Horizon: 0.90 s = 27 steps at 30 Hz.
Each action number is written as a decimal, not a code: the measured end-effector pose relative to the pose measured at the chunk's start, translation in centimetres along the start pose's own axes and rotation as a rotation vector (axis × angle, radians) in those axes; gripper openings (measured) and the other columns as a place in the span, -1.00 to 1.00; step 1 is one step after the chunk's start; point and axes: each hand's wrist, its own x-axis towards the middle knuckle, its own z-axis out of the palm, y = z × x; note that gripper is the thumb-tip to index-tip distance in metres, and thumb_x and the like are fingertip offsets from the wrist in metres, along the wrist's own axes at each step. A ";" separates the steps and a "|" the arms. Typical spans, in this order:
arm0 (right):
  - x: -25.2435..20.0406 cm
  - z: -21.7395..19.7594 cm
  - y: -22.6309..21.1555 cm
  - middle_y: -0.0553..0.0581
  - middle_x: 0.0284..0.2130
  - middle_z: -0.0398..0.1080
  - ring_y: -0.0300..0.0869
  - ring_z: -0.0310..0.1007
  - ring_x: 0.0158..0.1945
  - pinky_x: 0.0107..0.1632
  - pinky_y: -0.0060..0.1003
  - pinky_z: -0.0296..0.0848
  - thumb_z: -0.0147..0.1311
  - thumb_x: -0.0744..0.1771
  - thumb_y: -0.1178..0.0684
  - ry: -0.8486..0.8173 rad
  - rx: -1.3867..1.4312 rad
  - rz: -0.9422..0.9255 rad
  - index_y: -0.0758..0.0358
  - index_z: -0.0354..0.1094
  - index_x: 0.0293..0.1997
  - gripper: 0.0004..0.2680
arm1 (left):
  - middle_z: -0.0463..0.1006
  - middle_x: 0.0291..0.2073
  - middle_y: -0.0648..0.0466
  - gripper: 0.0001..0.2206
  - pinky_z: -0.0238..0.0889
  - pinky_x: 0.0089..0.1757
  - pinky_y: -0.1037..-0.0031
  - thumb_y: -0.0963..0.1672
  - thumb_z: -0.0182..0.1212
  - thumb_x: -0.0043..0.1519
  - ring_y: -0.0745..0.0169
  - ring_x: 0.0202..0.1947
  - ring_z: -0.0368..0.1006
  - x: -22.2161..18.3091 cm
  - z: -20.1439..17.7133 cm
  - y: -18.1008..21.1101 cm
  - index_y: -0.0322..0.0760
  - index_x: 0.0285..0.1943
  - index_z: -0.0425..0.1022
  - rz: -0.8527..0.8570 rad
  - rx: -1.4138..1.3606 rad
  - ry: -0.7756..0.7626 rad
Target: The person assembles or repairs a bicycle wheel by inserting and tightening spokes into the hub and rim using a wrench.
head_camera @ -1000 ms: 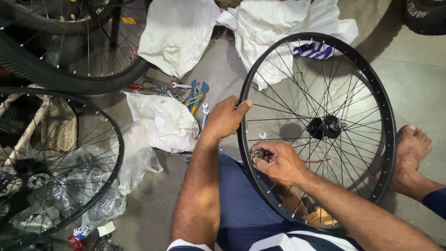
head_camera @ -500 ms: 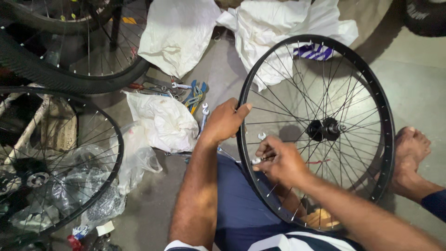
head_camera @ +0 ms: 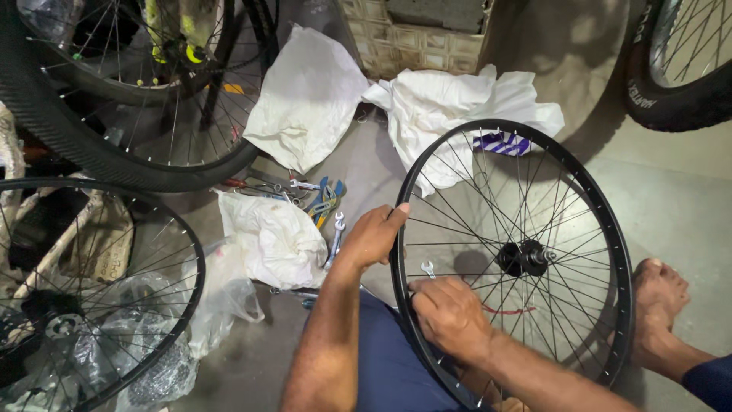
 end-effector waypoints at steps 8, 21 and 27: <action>0.4 -1.3 3.9 0.13 -0.42 0.42 0.11 0.46 -0.47 -0.39 -0.04 0.40 0.28 0.24 0.16 -0.699 0.960 1.003 0.22 0.31 -0.22 -0.82 | 0.49 -0.56 -0.04 -0.50 0.29 -0.60 0.34 0.13 -0.02 0.31 0.14 -0.68 0.42 0.0 0.2 -0.3 -0.41 -0.30 0.45 -0.019 0.100 0.013; 0.5 0.0 4.2 0.15 -0.39 0.52 0.08 0.59 -0.33 -0.24 -0.13 0.49 0.32 0.18 0.12 -0.710 0.876 0.910 0.23 0.39 -0.19 -0.78 | 0.47 -0.56 -0.03 -0.50 0.28 -0.60 0.34 0.13 0.01 0.30 0.14 -0.68 0.39 0.2 0.2 -0.8 -0.42 -0.28 0.49 -0.032 0.085 0.052; -0.3 0.9 1.2 0.05 -0.45 0.46 -0.05 0.54 -0.33 -0.21 -0.17 0.43 0.29 0.13 0.11 -0.301 0.176 0.190 0.18 0.35 -0.35 -0.82 | 0.49 -0.54 -0.01 -0.50 0.33 -0.59 0.35 0.12 0.01 0.30 0.19 -0.67 0.43 -0.1 0.4 -0.9 -0.43 -0.28 0.49 -0.017 0.092 0.053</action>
